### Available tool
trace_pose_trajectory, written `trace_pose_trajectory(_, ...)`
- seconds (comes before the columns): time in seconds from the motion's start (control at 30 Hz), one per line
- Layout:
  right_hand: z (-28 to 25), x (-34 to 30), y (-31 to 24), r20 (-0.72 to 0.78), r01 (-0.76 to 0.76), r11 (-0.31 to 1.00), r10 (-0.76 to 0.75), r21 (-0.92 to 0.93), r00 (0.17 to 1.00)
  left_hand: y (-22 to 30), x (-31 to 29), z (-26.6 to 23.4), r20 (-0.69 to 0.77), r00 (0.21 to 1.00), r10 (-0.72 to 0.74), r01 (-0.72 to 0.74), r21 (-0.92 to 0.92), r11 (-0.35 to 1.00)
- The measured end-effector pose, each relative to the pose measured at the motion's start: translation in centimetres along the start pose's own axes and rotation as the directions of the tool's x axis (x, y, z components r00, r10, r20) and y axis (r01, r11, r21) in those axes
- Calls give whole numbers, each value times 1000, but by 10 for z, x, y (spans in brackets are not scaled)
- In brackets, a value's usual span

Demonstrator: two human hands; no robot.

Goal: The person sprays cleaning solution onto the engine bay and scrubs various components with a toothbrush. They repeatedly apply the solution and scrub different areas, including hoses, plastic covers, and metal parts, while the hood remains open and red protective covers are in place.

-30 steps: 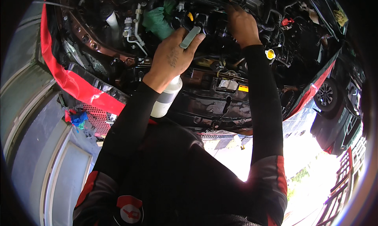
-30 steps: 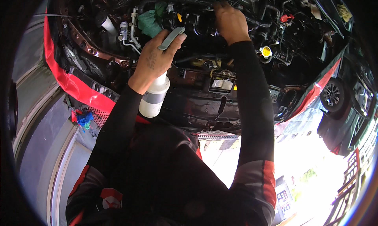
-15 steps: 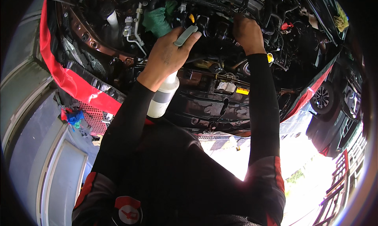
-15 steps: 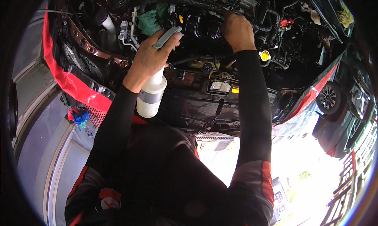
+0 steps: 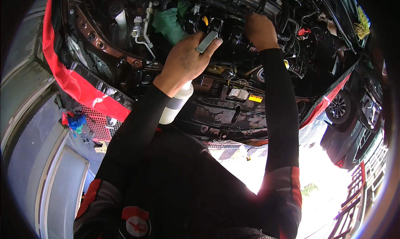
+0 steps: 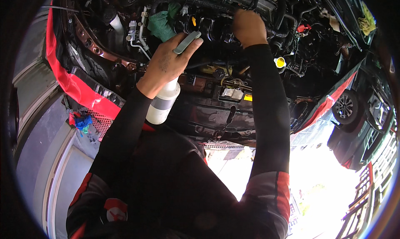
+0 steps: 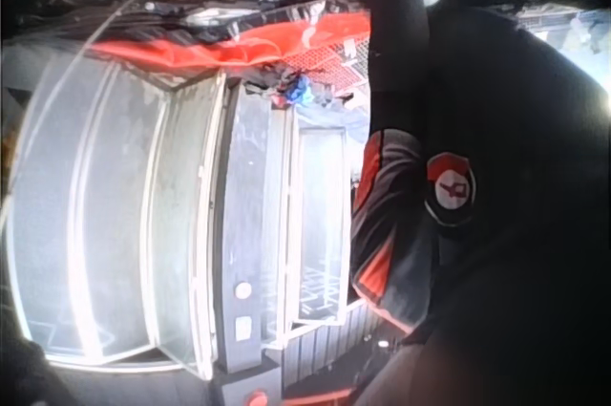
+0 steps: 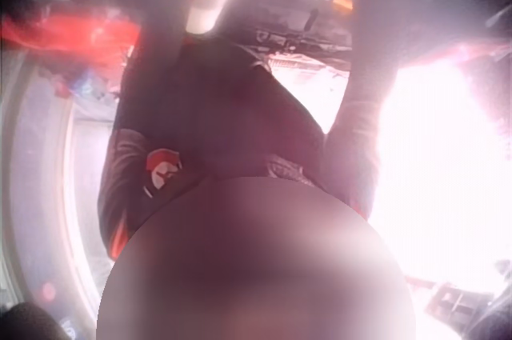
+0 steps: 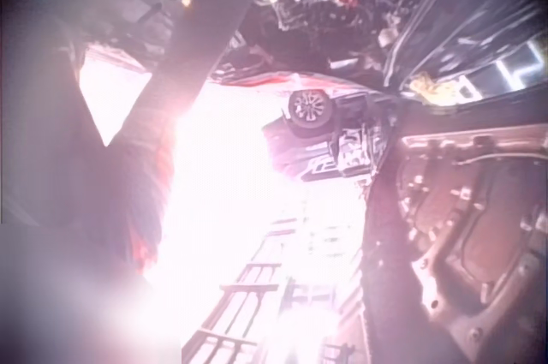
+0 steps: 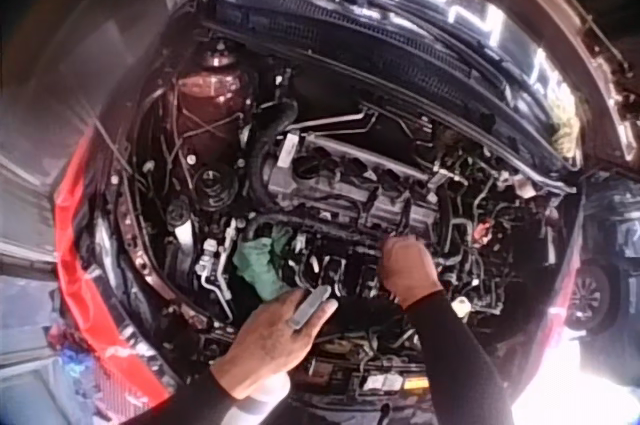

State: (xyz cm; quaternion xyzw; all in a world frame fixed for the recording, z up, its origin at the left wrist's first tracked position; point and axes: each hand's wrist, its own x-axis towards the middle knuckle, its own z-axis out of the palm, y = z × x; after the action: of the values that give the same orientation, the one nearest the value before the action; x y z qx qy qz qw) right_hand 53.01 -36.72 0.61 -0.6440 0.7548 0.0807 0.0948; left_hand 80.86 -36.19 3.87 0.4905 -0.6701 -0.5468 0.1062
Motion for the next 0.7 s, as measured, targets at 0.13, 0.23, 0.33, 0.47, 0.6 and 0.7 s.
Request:
trace_pose_trajectory(0.13,4,-4,-5,74,31,999,-30,-14,997,2,-2,-1,-8,999,32,-32,-38,999)
trace_pose_trajectory(0.23,6,-14,-4,22,-15,1000,15,10,1000,4,-3,-1,-23,999,26,-27,-39,999)
trace_pose_trajectory(0.33,7,-31,1,19,9,994,-11,106,1000,4,-1,0,-6,1000,16,-16,-15,1000)
trace_pose_trajectory(0.47,16,-56,0,-93,-199,940,233,278,968,3,1,4,-23,1000,19,-18,38,999)
trace_pose_trajectory(0.6,29,-72,-2,-31,-372,842,415,392,909,2,4,6,-36,997,65,-62,78,995)
trace_pose_trajectory(0.7,39,-71,-2,-124,-283,861,364,422,923,5,4,8,43,998,-43,43,2,999)
